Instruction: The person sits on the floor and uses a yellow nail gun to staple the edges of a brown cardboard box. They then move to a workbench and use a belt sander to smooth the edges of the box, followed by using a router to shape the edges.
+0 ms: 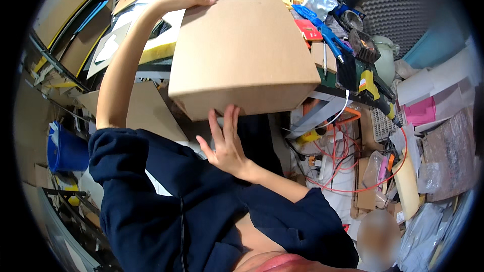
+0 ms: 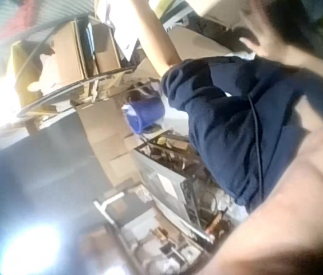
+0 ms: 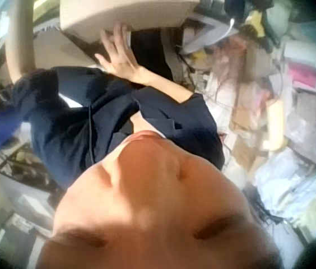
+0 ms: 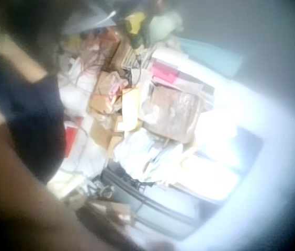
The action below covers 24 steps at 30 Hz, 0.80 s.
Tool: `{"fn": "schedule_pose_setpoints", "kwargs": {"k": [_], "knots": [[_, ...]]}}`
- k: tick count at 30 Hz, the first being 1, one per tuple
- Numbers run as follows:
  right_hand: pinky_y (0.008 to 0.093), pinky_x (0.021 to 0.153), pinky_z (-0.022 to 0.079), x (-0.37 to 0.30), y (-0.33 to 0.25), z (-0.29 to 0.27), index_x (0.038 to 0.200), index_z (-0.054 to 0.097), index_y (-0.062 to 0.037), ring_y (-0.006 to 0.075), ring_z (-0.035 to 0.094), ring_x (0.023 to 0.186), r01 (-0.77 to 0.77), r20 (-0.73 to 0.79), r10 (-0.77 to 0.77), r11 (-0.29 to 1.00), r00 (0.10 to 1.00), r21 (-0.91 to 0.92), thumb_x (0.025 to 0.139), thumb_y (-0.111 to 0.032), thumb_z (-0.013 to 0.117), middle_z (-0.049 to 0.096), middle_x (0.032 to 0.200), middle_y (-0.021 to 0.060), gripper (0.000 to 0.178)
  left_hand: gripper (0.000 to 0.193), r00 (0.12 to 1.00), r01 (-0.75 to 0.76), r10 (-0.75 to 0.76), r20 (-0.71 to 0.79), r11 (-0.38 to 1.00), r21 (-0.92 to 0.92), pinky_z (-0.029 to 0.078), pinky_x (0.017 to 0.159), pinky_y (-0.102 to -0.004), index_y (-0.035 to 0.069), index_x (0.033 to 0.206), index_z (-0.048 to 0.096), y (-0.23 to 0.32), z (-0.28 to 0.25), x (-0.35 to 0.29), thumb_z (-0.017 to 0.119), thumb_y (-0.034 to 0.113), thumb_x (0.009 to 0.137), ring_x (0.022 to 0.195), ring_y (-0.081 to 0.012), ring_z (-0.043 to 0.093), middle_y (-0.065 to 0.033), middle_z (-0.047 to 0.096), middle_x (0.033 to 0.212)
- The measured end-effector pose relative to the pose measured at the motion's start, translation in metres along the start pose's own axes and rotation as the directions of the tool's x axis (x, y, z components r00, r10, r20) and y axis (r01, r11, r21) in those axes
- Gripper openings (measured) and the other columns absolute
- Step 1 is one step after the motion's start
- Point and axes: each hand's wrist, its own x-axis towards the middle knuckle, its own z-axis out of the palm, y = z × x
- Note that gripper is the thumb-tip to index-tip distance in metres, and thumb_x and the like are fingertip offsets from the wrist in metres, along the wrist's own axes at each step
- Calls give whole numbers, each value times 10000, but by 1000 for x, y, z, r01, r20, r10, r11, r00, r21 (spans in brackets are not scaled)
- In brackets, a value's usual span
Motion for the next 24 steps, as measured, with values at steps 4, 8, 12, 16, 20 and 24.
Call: {"fn": "schedule_pose_setpoints", "kwargs": {"k": [4,8,12,16,20,24], "knots": [[485,1080,298,18,-2,-8,1413,304,-11,451,195,1355,-8,111,-6,992,994,126,812,-155,659,155,1481,270,713,330,976,-80,115,-183,978,192,481,920,-368,146,1201,600,-30,10,6,502,329,945,1043,-222,589,-93,623,1130],[402,1012,388,7,23,-52,1216,524,-20,347,442,1205,40,-133,-38,999,990,18,775,-72,643,458,1283,200,460,330,928,-308,315,-198,949,64,469,926,-364,135,1126,634,44,27,-39,510,377,937,1033,-222,591,-90,632,1070],[401,1111,171,16,57,-98,1397,185,73,325,273,1343,-155,-354,130,987,926,-43,934,-321,417,240,1447,224,651,327,987,-128,127,-96,992,-4,451,945,-339,104,1116,637,133,34,-112,561,347,911,1049,-186,591,-73,638,1108],[386,1107,172,45,78,-101,1408,207,70,307,247,1366,-206,-181,253,947,950,246,985,-439,238,264,1459,226,663,376,964,-112,178,-199,946,304,444,975,-365,127,1179,618,140,42,-133,595,339,870,1128,-237,566,-81,608,1199],[353,1090,212,50,91,-84,1402,240,59,294,298,1338,-314,-168,386,885,907,343,1002,-393,237,327,1423,221,604,433,967,-158,210,-147,940,303,435,986,-381,142,1212,603,133,41,-129,611,350,833,1168,-253,538,-75,589,1235],[323,1070,247,73,101,-89,1376,303,59,271,357,1300,-292,-102,363,862,926,416,1008,-331,275,394,1375,220,537,401,956,-156,229,-182,926,344,420,999,-374,139,1192,621,123,47,-119,611,316,833,1189,-241,523,-73,606,1211]]}}
